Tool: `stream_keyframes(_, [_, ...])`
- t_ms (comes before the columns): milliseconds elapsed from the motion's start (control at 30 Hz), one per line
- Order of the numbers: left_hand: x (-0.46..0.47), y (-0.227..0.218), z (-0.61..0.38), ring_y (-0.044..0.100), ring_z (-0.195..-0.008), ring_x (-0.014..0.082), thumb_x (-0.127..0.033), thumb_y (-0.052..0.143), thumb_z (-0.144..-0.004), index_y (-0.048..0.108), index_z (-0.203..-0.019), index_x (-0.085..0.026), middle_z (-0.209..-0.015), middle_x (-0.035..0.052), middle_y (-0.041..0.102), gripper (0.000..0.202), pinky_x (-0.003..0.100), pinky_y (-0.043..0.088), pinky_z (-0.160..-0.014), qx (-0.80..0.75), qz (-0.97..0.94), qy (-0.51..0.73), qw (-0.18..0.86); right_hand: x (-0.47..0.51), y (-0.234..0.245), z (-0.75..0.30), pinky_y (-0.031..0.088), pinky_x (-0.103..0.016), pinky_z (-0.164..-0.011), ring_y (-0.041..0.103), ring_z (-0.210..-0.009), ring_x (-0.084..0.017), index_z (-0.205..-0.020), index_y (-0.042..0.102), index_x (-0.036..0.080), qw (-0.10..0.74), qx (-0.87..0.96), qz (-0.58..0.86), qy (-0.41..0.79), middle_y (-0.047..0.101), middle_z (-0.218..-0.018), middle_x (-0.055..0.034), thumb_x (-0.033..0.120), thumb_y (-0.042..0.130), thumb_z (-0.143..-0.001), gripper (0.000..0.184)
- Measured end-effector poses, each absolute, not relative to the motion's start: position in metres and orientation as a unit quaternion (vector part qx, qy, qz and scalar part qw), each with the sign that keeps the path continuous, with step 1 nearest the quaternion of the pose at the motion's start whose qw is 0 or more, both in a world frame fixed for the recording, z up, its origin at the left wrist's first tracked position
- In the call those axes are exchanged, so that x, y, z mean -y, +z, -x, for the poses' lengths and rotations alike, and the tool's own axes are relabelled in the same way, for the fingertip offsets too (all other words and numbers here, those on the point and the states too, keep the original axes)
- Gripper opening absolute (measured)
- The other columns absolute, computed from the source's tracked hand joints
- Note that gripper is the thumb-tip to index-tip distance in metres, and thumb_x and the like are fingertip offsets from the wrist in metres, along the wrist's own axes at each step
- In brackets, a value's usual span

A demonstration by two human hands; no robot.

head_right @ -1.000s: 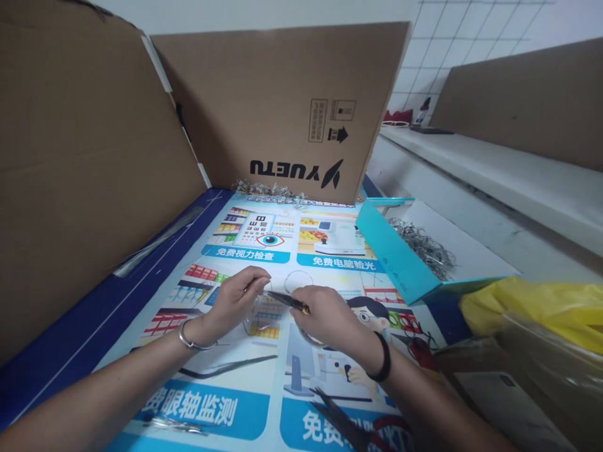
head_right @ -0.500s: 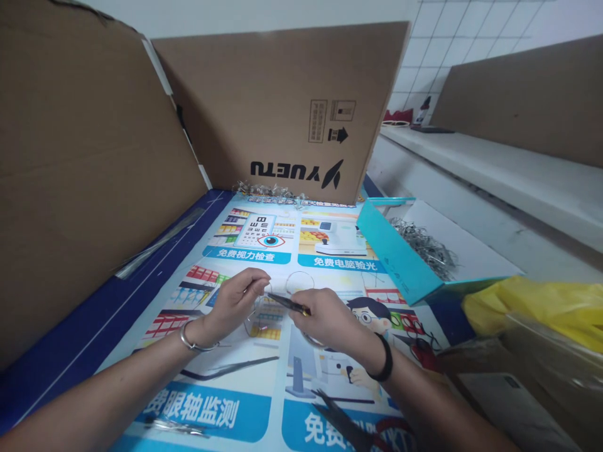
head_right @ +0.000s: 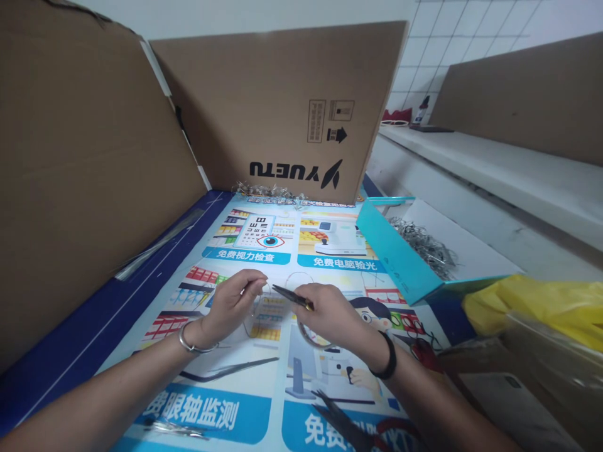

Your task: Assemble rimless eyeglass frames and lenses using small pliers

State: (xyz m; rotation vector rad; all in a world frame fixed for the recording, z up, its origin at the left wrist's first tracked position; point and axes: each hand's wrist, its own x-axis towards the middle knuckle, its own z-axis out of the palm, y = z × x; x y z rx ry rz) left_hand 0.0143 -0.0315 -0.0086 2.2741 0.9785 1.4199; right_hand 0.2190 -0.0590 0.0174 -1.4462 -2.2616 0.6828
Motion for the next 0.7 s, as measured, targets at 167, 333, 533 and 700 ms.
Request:
stream_keyframes(167, [0.032,-0.008,-0.014,0.063,-0.073,0.0113,-0.021,0.050,-0.088,0.059,-0.088,-0.018,-0.081,0.0030,0.068,0.009,0.020,0.049,-0.066,-0.327,-0.795,0.496,0.125,0.061,0.024,-0.219,0.034,-0.023,-0.060,0.054,-0.067,-0.014,-0.074,0.059,0.018,0.184,0.808,0.517,0.214,0.061,-0.072,-0.0010,0.022,0.050,-0.080,0.011])
stream_keyframes(333, [0.031,-0.008,-0.014,0.062,-0.069,0.0101,-0.020,0.050,-0.088,0.059,-0.088,-0.018,-0.078,0.0022,0.067,0.010,0.019,0.048,-0.062,-0.323,-0.793,0.495,0.148,0.063,0.023,-0.217,0.035,-0.023,-0.061,0.055,-0.069,-0.015,-0.075,0.061,0.018,0.169,0.824,0.511,0.175,0.062,-0.074,-0.0025,0.020,0.050,-0.079,0.011])
stream_keyframes(533, [0.030,-0.009,-0.014,0.061,-0.065,0.0096,-0.022,0.050,-0.088,0.059,-0.088,-0.018,-0.075,0.0015,0.067,0.010,0.019,0.047,-0.060,-0.317,-0.792,0.491,0.178,0.062,0.015,-0.218,0.035,-0.022,-0.061,0.056,-0.070,-0.014,-0.074,0.060,0.019,0.164,0.834,0.494,0.180,0.063,-0.074,-0.0023,0.019,0.048,-0.078,0.012])
stream_keyframes(700, [0.030,-0.009,-0.014,0.062,-0.067,0.0101,-0.023,0.049,-0.089,0.060,-0.088,-0.018,-0.076,0.0017,0.067,0.011,0.019,0.047,-0.061,-0.314,-0.793,0.488,0.185,0.062,0.015,-0.217,0.034,-0.022,-0.059,0.055,-0.067,-0.014,-0.070,0.057,0.018,0.163,0.828,0.501,0.193,0.061,-0.070,-0.0012,0.018,0.048,-0.076,0.011])
